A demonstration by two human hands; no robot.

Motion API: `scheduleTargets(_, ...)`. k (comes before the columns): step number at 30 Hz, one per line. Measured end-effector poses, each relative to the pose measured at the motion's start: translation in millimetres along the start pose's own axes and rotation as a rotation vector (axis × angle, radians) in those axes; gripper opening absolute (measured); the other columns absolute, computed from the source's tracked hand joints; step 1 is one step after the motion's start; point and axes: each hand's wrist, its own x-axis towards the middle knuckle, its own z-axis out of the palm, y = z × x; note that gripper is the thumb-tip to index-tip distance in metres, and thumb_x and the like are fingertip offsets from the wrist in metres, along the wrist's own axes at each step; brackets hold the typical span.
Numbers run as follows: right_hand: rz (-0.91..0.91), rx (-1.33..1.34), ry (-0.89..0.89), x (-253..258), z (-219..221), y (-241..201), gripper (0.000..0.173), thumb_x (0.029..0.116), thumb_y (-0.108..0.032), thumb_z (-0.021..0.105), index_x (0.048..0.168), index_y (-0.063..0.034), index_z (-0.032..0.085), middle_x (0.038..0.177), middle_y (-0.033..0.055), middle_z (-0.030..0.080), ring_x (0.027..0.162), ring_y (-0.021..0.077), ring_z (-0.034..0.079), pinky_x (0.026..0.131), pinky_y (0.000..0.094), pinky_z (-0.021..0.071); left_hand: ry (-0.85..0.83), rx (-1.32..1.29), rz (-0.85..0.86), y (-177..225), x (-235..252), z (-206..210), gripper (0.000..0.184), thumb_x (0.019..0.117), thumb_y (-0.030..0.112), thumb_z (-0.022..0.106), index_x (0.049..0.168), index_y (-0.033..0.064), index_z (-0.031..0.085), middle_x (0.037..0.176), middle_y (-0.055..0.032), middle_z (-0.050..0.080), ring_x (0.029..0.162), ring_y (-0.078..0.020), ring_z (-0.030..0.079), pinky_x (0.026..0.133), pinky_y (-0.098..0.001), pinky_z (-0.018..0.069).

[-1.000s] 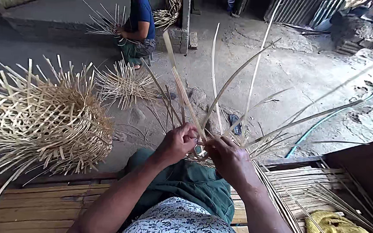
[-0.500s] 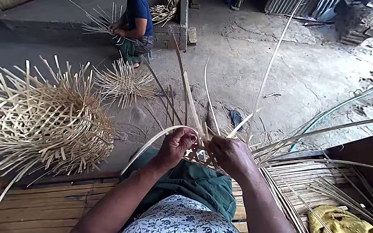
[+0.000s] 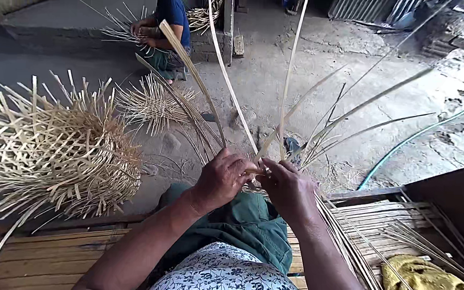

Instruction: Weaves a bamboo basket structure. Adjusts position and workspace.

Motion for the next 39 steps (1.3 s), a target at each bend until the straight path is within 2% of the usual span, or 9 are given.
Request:
scheduleTargets(11, 0.013, -0.09, -0.067, 10, 8, -17, 0.083, 0.0879, -0.002, 0.068, 0.16, -0.0304, 0.039, 0.084, 0.0149, 0.066, 0.065, 0.034, 0.066, 0.056, 0.0534, 0.0529, -0.081, -0.186, -0.149, -15, -2, 4, 0.016, 0.0889, 0.019, 0.077, 0.103, 0.0114, 0.076, 0.092, 0.0008, 0.073, 0.09, -0.0139, 0.062, 0.085, -0.0345, 0.0503)
scheduleTargets(13, 0.101, -0.041, -0.193, 16, 1, -14, 0.066, 0.0904, -0.008, 0.07, 0.152, -0.0186, 0.051, 0.09, 0.0139, 0.071, 0.073, 0.0325, 0.068, 0.066, 0.0552, 0.0545, -0.069, -0.225, -0.127, -18, -1, 6, 0.014, 0.088, 0.014, 0.077, 0.101, 0.0094, 0.076, 0.093, 0.0003, 0.074, 0.091, -0.0115, 0.065, 0.09, -0.0349, 0.0499)
scheduleTargets(15, 0.116, 0.131, -0.252, 21, 0, 2, 0.031, 0.0899, -0.014, 0.075, 0.12, -0.0098, 0.072, 0.091, 0.0079, 0.071, 0.073, 0.0214, 0.065, 0.069, 0.0455, 0.0558, -0.045, -0.253, -0.118, -21, -1, 7, 0.012, 0.0867, 0.012, 0.078, 0.098, 0.0083, 0.075, 0.091, 0.0005, 0.073, 0.089, -0.0098, 0.065, 0.091, -0.0348, 0.049)
scheduleTargets(18, 0.038, 0.491, -0.176, 23, 8, 27, 0.011, 0.0856, -0.012, 0.076, 0.094, -0.0073, 0.071, 0.081, -0.0011, 0.069, 0.069, 0.0052, 0.065, 0.065, 0.0258, 0.0573, 0.003, -0.249, -0.156, -25, 1, 10, 0.012, 0.0839, 0.011, 0.079, 0.095, 0.0094, 0.074, 0.089, 0.0016, 0.072, 0.089, -0.011, 0.063, 0.09, -0.0345, 0.0487)
scheduleTargets(22, -0.022, 0.719, -0.13, 19, 17, 36, 0.009, 0.0889, -0.004, 0.073, 0.097, -0.003, 0.074, 0.09, 0.0026, 0.073, 0.078, 0.008, 0.07, 0.073, 0.0259, 0.0614, 0.061, -0.104, -0.154, -35, 2, 21, 0.011, 0.0895, 0.012, 0.071, 0.099, 0.0118, 0.076, 0.091, -0.0002, 0.072, 0.09, -0.0173, 0.063, 0.083, -0.036, 0.0521)
scheduleTargets(26, -0.072, 0.388, -0.043, 19, 20, 27, 0.015, 0.0962, -0.011, 0.066, 0.103, -0.0067, 0.078, 0.099, 0.0047, 0.075, 0.086, 0.0083, 0.072, 0.08, 0.0267, 0.0613, 0.055, 0.062, -0.114, -29, 5, 28, 0.021, 0.0949, 0.011, 0.062, 0.103, 0.0141, 0.081, 0.086, -0.0077, 0.07, 0.085, -0.0262, 0.066, 0.076, -0.0407, 0.0556)
scheduleTargets(30, -0.151, 0.217, 0.109, 17, 31, 23, 0.014, 0.0943, -0.013, 0.069, 0.101, -0.0123, 0.082, 0.094, 0.0104, 0.072, 0.079, 0.0138, 0.07, 0.071, 0.0279, 0.0595, -0.025, -0.066, -0.273, -15, 10, 19, 0.017, 0.0925, 0.012, 0.064, 0.097, 0.0084, 0.08, 0.097, -0.0076, 0.076, 0.097, -0.0216, 0.07, 0.087, -0.0381, 0.0563)
scheduleTargets(36, -0.187, 0.186, 0.07, 8, 32, 17, 0.014, 0.0949, -0.016, 0.067, 0.098, -0.012, 0.079, 0.091, 0.0066, 0.071, 0.075, 0.0125, 0.068, 0.066, 0.0298, 0.0589, -0.272, -0.379, -0.597, -20, 24, -11, 0.045, 0.1013, 0.017, 0.063, 0.146, 0.0159, 0.058, 0.078, -0.0046, 0.065, 0.068, -0.0128, 0.059, 0.073, -0.035, 0.053)
scheduleTargets(39, -0.163, 0.151, -0.003, 8, 30, 10, 0.016, 0.097, -0.021, 0.065, 0.098, -0.0112, 0.078, 0.089, 0.0065, 0.069, 0.072, 0.0152, 0.067, 0.062, 0.0349, 0.058, -0.297, -0.339, -0.645, -15, 23, -9, 0.033, 0.0992, 0.028, 0.068, 0.131, 0.0184, 0.071, 0.092, -0.0036, 0.074, 0.081, -0.0138, 0.066, 0.083, -0.0424, 0.0537)
